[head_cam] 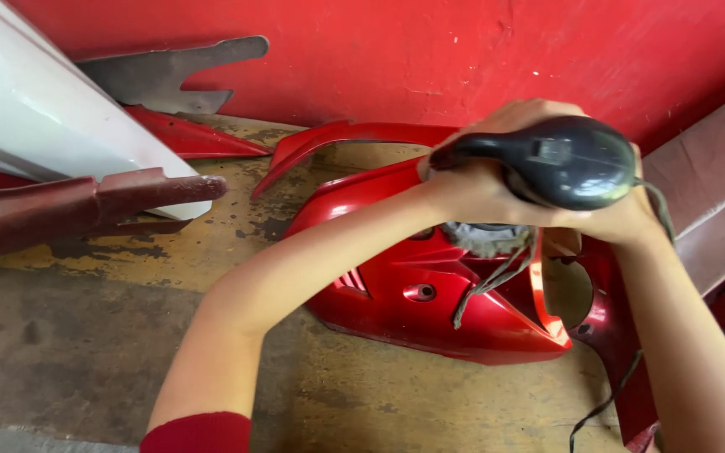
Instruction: The person uses a handheld electric polisher with a buffing pad to polish a red motorcycle fairing resting on a wooden workbench. The person moves the tool across the surface of the fairing, covering various sections including the vents and edges, while other disassembled red and white motorcycle parts are visible nearby.
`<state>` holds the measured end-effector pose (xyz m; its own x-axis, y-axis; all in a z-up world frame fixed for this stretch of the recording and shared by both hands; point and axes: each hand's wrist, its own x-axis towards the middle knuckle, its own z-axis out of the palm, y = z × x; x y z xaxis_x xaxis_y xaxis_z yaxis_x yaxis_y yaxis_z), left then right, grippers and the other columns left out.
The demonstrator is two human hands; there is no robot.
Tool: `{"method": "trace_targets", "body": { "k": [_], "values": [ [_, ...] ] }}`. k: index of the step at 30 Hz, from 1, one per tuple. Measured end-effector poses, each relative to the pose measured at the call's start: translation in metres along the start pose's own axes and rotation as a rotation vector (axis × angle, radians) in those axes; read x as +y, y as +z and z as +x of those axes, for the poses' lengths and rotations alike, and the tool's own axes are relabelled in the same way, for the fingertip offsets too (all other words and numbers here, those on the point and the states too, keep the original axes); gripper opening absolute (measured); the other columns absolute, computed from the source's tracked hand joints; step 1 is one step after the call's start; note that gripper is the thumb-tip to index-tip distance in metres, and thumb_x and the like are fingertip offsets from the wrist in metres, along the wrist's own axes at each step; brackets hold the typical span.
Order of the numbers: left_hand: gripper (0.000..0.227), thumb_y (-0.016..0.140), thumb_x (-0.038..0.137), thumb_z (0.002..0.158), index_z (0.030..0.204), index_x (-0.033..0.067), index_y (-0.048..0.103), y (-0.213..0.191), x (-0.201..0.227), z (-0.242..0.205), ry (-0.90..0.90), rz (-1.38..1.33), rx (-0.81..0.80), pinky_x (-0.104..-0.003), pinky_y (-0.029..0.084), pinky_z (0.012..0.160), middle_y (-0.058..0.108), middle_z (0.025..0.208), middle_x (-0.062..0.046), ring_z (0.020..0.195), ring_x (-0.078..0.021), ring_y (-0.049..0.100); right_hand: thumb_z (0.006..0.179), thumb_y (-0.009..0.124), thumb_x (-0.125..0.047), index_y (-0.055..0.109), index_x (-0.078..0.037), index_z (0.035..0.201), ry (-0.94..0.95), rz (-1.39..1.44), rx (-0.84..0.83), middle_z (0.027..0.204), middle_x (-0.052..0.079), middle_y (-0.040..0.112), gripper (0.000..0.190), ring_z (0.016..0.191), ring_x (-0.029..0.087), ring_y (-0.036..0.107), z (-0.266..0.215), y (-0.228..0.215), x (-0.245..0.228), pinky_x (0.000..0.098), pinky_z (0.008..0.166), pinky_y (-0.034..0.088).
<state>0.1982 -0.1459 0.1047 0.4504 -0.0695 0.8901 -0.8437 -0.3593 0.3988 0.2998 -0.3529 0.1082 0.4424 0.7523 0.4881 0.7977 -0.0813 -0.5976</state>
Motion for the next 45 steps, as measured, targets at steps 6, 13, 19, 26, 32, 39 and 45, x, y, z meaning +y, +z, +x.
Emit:
{"method": "trace_targets", "body": {
  "k": [6, 13, 19, 26, 32, 39, 45],
  "values": [
    [0.071, 0.090, 0.050, 0.081, 0.132, 0.0139, 0.057, -0.005, -0.014, 0.000, -0.015, 0.069, -0.093, -0.033, 0.056, 0.106, 0.064, 0.130, -0.003, 0.116, -0.0183, 0.067, 0.070, 0.092, -0.032, 0.069, -0.006, 0.111, 0.004, 0.023, 0.011, 0.102, 0.002, 0.073, 0.054, 0.091, 0.010, 0.068, 0.006, 0.005, 0.009, 0.0297, 0.086, 0.057],
    [0.076, 0.092, 0.046, 0.077, 0.134, 0.0135, 0.054, 0.012, -0.011, 0.008, 0.023, 0.068, -0.042, -0.037, 0.052, 0.109, 0.061, 0.131, -0.005, 0.122, -0.0221, 0.062, 0.071, 0.086, -0.030, 0.068, -0.004, 0.111, -0.090, -0.043, 0.004, 0.105, 0.002, 0.071, 0.051, 0.094, 0.011, 0.067, 0.005, -0.006, 0.012, 0.0293, 0.085, 0.056],
    [0.072, 0.092, 0.044, 0.080, 0.135, 0.0155, 0.055, -0.027, 0.018, -0.022, -0.012, 0.169, -0.054, -0.034, 0.053, 0.108, 0.064, 0.127, -0.002, 0.120, -0.0196, 0.064, 0.073, 0.089, -0.027, 0.070, -0.005, 0.104, -0.062, -0.057, -0.010, 0.098, 0.002, 0.073, 0.042, 0.086, 0.012, 0.070, 0.008, 0.031, -0.005, 0.0279, 0.078, 0.059],
    [0.076, 0.090, 0.044, 0.072, 0.129, 0.0109, 0.052, -0.003, 0.027, -0.034, 0.119, 0.054, 0.020, -0.040, 0.050, 0.108, 0.059, 0.127, -0.007, 0.119, -0.0239, 0.061, 0.070, 0.087, -0.026, 0.070, -0.010, 0.090, -0.223, -0.244, -0.111, 0.083, 0.002, 0.070, 0.031, 0.067, 0.011, 0.068, -0.023, 0.019, -0.001, 0.0253, 0.062, 0.054],
    [0.076, 0.091, 0.042, 0.075, 0.133, 0.0120, 0.051, -0.019, 0.043, -0.047, 0.089, 0.069, -0.035, -0.038, 0.049, 0.108, 0.060, 0.133, -0.006, 0.122, -0.0237, 0.060, 0.075, 0.083, -0.025, 0.071, -0.011, 0.092, -0.230, -0.466, -0.119, 0.084, 0.003, 0.071, 0.025, 0.072, 0.017, 0.068, -0.036, 0.030, 0.002, 0.0274, 0.061, 0.052],
    [0.075, 0.093, 0.044, 0.081, 0.136, 0.0138, 0.051, -0.064, 0.045, -0.078, 0.020, 0.193, -0.009, -0.037, 0.049, 0.111, 0.060, 0.136, -0.003, 0.123, -0.0191, 0.061, 0.071, 0.086, -0.029, 0.071, -0.010, 0.095, -0.235, -0.250, -0.166, 0.091, 0.004, 0.071, 0.034, 0.077, 0.017, 0.071, -0.001, 0.083, -0.039, 0.0281, 0.069, 0.056],
    [0.071, 0.089, 0.042, 0.081, 0.134, 0.0156, 0.050, -0.038, 0.045, -0.076, 0.089, 0.034, 0.032, -0.036, 0.049, 0.111, 0.058, 0.133, -0.001, 0.124, -0.0199, 0.060, 0.059, 0.087, -0.020, 0.074, -0.010, 0.094, -0.155, -0.527, -0.345, 0.092, 0.005, 0.073, 0.039, 0.082, 0.017, 0.070, -0.047, 0.046, 0.025, 0.0326, 0.069, 0.053]
  ]
}}
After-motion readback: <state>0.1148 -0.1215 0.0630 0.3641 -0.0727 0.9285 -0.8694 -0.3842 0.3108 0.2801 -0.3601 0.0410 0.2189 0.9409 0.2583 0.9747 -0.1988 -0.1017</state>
